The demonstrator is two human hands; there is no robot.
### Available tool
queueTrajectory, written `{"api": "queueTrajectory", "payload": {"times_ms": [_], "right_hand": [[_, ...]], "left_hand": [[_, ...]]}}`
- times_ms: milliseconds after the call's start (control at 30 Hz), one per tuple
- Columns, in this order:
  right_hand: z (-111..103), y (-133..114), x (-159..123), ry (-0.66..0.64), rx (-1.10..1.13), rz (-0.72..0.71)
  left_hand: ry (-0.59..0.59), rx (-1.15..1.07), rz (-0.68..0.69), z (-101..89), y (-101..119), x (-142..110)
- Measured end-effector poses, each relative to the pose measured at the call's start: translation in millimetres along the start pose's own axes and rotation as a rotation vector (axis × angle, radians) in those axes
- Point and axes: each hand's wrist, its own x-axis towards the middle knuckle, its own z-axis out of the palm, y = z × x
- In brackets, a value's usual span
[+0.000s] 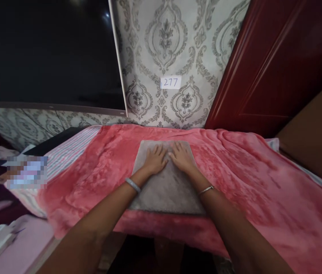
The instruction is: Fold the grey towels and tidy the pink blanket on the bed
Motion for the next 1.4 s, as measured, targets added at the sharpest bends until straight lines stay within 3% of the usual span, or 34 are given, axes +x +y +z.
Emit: {"api": "queueTrajectory", "payload": {"times_ms": [200, 267, 400, 500, 733, 833, 900, 1000, 1067, 1133, 1233, 1400], "right_hand": [[32, 6, -13, -0.050, -0.106, -0.024], [33, 8, -13, -0.047, -0.106, -0.018], [31, 7, -11, -0.035, -0.106, -0.023], [29, 6, -12, -0.043, -0.109, -0.016], [21, 5, -11, -0.110, -0.116, 0.007], [10, 1, -9, -0.200, -0.105, 0.051], [3, -2, -15, -0.271, -0.080, 0.071], [-1, -5, -41, -0.308, -0.058, 0.044], [1, -7, -65, -0.274, -0.072, 0.011], [3, -9, -87, -0.217, -0.093, 0.003], [5, -10, -104, -0.152, -0.101, 0.028], [5, -8, -104, -0.130, -0.052, 0.040]], "left_hand": [[0.006, 0.014, 0.008, 21.7, -6, -9], [0.031, -0.002, -0.026, 20.8, -7, -7], [0.090, 0.022, -0.241, 17.4, -19, -2], [0.036, 0.010, -0.341, 15.6, -35, -5], [-0.064, 0.000, -0.376, 2.7, -64, -36], [-0.109, 0.024, -0.432, -12.1, -54, -49], [-0.072, 0.041, -0.419, -18.7, -35, -59], [-0.004, 0.018, -0.149, -14.2, 6, -81], [-0.031, 0.000, 0.059, -2.9, 30, -97], [-0.080, 0.006, 0.147, 9.3, 45, -109], [-0.102, 0.022, 0.139, 20.5, 50, -117], [-0.054, 0.025, 0.090, 20.2, 31, -125]]}}
